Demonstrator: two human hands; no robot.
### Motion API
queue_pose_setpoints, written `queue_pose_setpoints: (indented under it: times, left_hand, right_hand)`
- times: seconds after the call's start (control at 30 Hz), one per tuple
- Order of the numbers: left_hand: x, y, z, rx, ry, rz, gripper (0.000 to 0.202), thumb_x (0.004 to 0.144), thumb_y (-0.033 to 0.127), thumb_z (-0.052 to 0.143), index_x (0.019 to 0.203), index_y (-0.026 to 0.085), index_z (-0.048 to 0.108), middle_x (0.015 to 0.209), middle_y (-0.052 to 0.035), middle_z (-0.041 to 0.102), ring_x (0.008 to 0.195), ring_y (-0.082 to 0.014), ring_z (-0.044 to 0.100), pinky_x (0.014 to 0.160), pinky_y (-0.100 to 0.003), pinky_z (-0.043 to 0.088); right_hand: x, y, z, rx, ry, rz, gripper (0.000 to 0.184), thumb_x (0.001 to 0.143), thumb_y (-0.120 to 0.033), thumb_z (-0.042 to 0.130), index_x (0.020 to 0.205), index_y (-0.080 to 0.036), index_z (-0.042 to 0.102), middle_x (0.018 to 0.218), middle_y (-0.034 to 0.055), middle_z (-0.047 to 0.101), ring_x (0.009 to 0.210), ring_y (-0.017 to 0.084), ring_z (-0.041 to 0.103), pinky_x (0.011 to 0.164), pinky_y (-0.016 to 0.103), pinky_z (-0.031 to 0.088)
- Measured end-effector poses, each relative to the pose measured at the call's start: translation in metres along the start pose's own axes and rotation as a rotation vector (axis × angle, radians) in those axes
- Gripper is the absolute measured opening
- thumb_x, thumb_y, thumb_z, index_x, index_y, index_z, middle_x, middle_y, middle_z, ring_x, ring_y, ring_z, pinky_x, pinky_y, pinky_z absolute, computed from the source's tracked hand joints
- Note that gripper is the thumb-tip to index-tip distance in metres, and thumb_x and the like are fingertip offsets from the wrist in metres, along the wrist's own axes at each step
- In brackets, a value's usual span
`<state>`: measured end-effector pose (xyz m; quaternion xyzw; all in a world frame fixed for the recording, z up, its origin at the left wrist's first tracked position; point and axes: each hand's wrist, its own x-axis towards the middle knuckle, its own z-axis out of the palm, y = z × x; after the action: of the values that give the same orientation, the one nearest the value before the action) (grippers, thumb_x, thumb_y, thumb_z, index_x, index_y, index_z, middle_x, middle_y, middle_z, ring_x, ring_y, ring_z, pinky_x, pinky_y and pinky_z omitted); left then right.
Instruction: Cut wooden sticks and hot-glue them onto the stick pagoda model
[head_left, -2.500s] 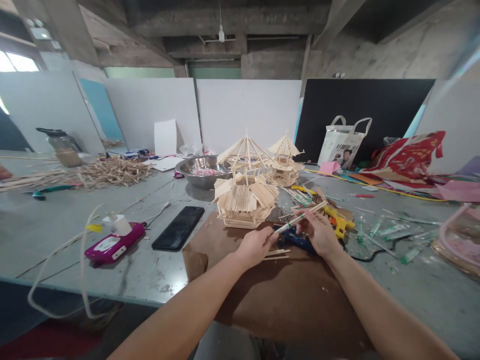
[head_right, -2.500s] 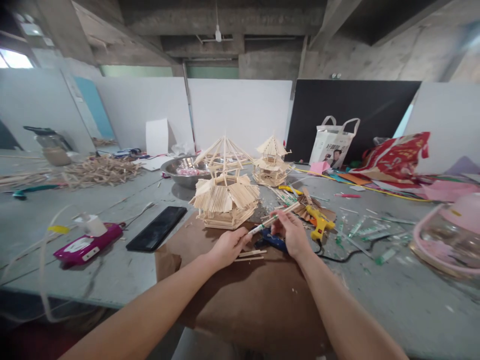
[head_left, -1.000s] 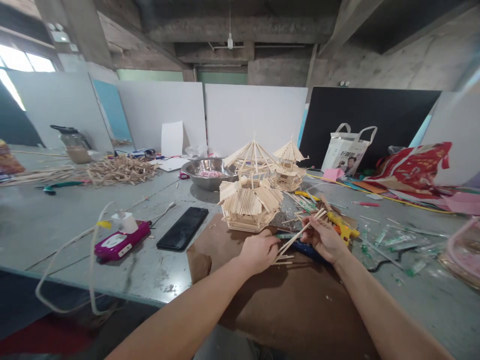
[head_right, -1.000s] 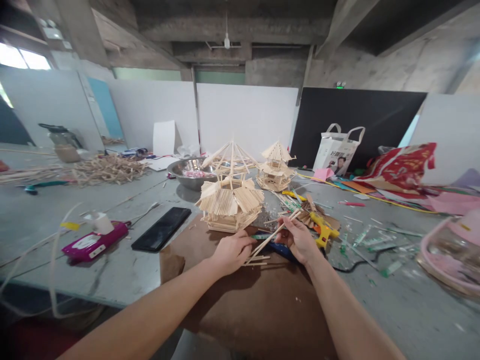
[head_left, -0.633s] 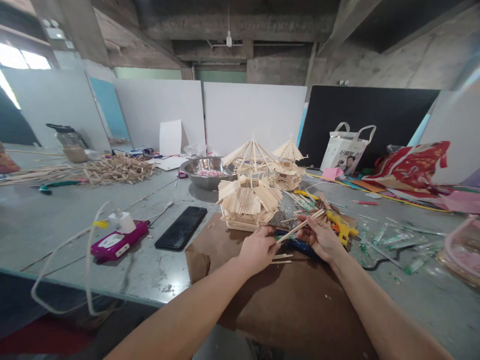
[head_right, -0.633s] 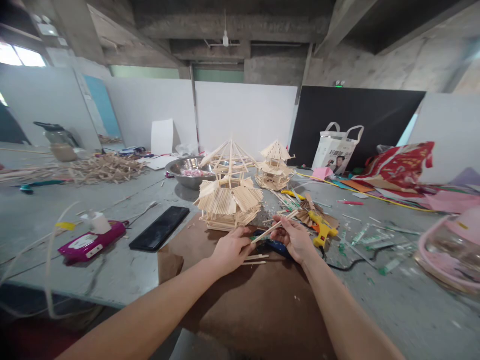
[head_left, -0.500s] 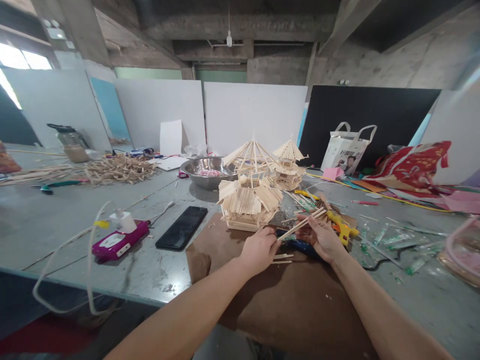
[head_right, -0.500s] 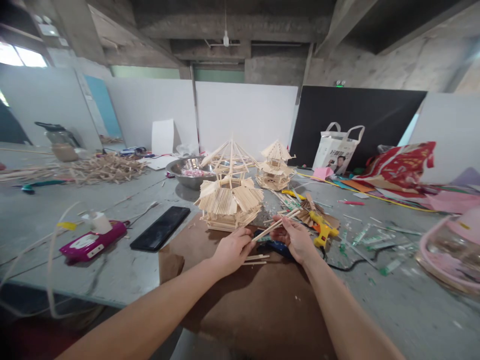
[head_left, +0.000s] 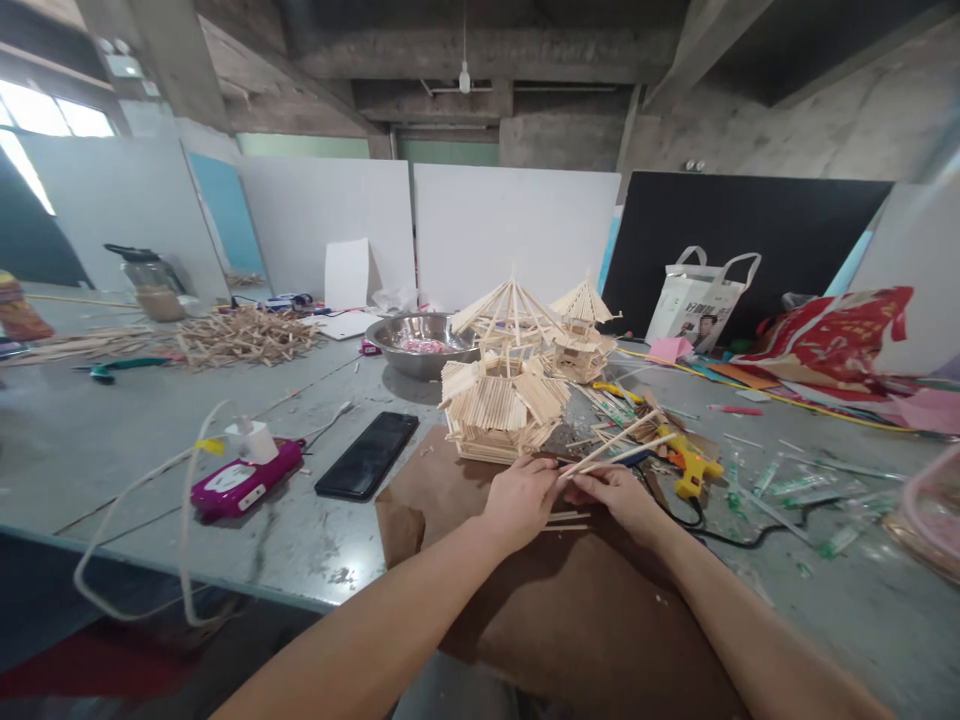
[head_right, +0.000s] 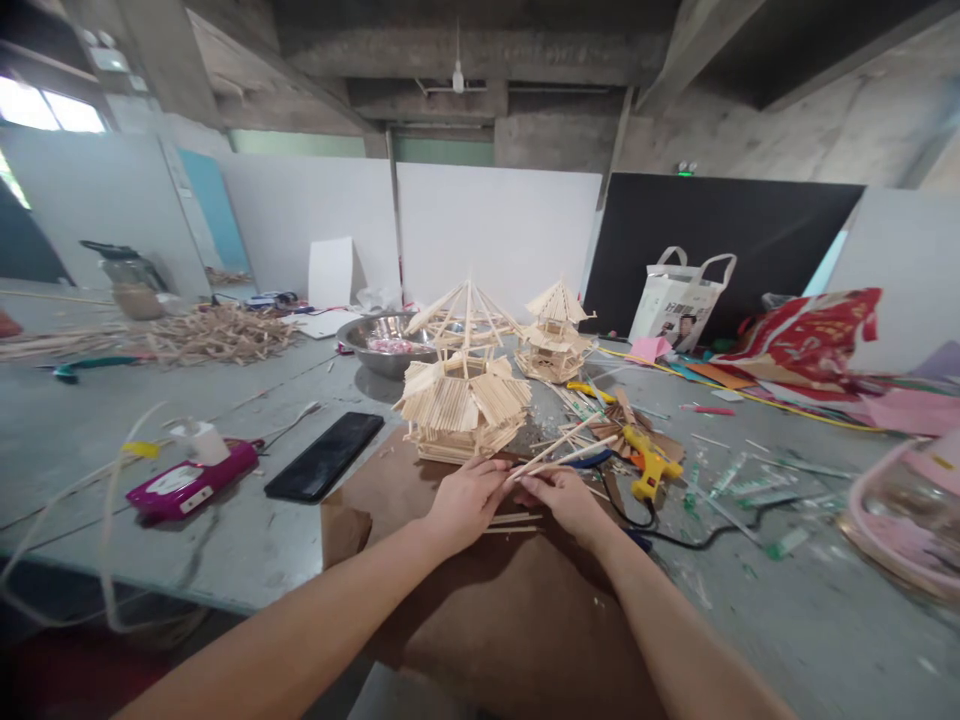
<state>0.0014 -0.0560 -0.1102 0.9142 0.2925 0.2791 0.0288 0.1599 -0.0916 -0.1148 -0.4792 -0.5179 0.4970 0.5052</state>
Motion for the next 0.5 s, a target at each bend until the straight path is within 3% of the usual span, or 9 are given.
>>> queue_pose_setpoints:
  times: [0.2, 0.37, 0.5]
  left_hand:
    - [0.002, 0.001, -0.015, -0.117, 0.161, 0.034, 0.03, 0.083, 0.026, 0.027, 0.084, 0.016, 0.056, 0.091, -0.0072, 0.059, 0.091, -0.0154, 0.049, 0.083, -0.031, 0.037]
    - [0.008, -0.009, -0.037, -0.342, 0.302, -0.283, 0.035, 0.083, 0.033, 0.024, 0.095, 0.014, 0.052, 0.066, -0.0034, 0.054, 0.062, -0.0121, 0.05, 0.061, -0.023, 0.04]
    - [0.017, -0.022, -0.06, -0.437, 0.451, -0.442, 0.037, 0.081, 0.035, 0.029, 0.106, 0.016, 0.048, 0.063, -0.0008, 0.053, 0.058, -0.0112, 0.048, 0.056, -0.022, 0.038]
  right_hand:
    - [0.005, 0.002, -0.004, 0.078, 0.128, 0.026, 0.026, 0.06, -0.041, 0.06, 0.066, -0.016, 0.061, 0.062, 0.0015, 0.062, 0.057, 0.012, 0.057, 0.056, 0.024, 0.047]
    - [0.005, 0.003, -0.004, 0.023, 0.139, 0.008, 0.027, 0.063, -0.042, 0.057, 0.066, -0.016, 0.059, 0.07, 0.0037, 0.063, 0.063, 0.013, 0.058, 0.055, 0.023, 0.047]
    - [0.003, 0.002, -0.003, -0.008, 0.129, 0.017, 0.029, 0.065, -0.044, 0.055, 0.066, -0.015, 0.06, 0.065, 0.0035, 0.062, 0.059, 0.011, 0.057, 0.054, 0.022, 0.046]
